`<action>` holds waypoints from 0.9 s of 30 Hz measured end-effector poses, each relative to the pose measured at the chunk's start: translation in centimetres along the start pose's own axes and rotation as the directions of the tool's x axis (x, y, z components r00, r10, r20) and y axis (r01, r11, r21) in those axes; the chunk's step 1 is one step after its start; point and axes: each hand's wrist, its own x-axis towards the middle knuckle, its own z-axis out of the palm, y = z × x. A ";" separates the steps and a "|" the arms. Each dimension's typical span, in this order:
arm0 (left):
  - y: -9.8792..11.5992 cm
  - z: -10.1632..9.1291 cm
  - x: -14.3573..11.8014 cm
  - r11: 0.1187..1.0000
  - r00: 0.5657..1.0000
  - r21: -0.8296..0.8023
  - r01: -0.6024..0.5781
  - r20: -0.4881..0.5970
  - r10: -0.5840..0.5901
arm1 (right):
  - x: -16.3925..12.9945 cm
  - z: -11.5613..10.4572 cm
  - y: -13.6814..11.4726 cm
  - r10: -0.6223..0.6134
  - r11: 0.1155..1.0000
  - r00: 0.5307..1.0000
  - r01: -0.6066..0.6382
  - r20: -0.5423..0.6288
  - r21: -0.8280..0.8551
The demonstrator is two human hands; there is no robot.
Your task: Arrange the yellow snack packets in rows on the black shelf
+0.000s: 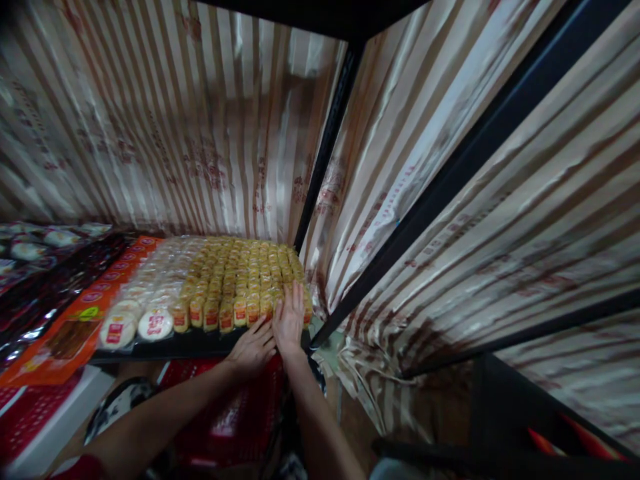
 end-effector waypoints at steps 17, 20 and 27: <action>-0.5 -0.9 0.2 0.992 0.998 0.127 -0.027 0.063 0.020 | 8.7 6.2 -1.3 0.042 0.979 0.762 0.098 0.646 -0.179; -0.6 -0.8 0.2 0.987 0.998 0.153 -0.046 0.057 0.038 | 8.6 6.1 -1.3 0.073 0.971 0.717 0.106 0.694 -0.213; -0.7 -0.3 0.1 0.984 0.998 0.169 -0.056 0.005 0.056 | 9.7 5.5 -2.6 0.090 0.951 0.745 0.133 0.661 -0.280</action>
